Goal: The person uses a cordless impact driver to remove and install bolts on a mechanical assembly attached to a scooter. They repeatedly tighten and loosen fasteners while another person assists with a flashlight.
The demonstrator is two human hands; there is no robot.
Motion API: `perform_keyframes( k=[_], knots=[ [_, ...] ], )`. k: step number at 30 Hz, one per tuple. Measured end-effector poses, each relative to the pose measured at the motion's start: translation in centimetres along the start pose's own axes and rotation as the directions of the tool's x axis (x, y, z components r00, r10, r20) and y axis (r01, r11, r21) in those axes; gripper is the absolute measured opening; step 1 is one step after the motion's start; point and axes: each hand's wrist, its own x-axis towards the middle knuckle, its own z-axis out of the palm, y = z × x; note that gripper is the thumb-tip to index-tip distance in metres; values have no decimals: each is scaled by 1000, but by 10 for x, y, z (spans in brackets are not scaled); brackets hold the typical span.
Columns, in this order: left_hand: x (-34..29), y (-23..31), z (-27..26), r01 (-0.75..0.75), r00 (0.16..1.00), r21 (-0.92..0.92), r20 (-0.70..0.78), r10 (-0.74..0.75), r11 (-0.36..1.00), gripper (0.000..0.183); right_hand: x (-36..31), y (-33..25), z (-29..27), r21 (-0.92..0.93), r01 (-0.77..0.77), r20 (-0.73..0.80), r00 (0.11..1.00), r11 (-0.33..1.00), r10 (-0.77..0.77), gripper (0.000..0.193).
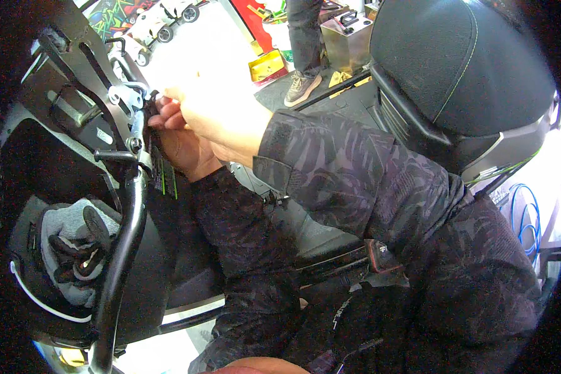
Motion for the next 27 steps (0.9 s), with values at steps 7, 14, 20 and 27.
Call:
perform_keyframes(
  k=[7, 14, 20, 27],
  knots=[
    [-2, -1, 11, -91, 993, 190, 88, 76, 978, 29, 7, 23, -7, -28, 73, -112, 991, 997, -76, 11],
    [-1, -10, 18, -108, 994, 261, 12, 108, 959, 40, 5, 19, -6, -195, 142, -72, 985, 971, -158, 13],
    [-7, -4, 19, -28, 999, 160, 41, 22, 987, 31, -9, 7, 0, 72, -65, -38, 997, 995, 68, 16],
    [-2, -9, 15, -3, 977, 30, 215, -4, 1000, 30, -4, 10, 6, 19, -3, -98, 995, 1000, 5, 17]
  ],
)
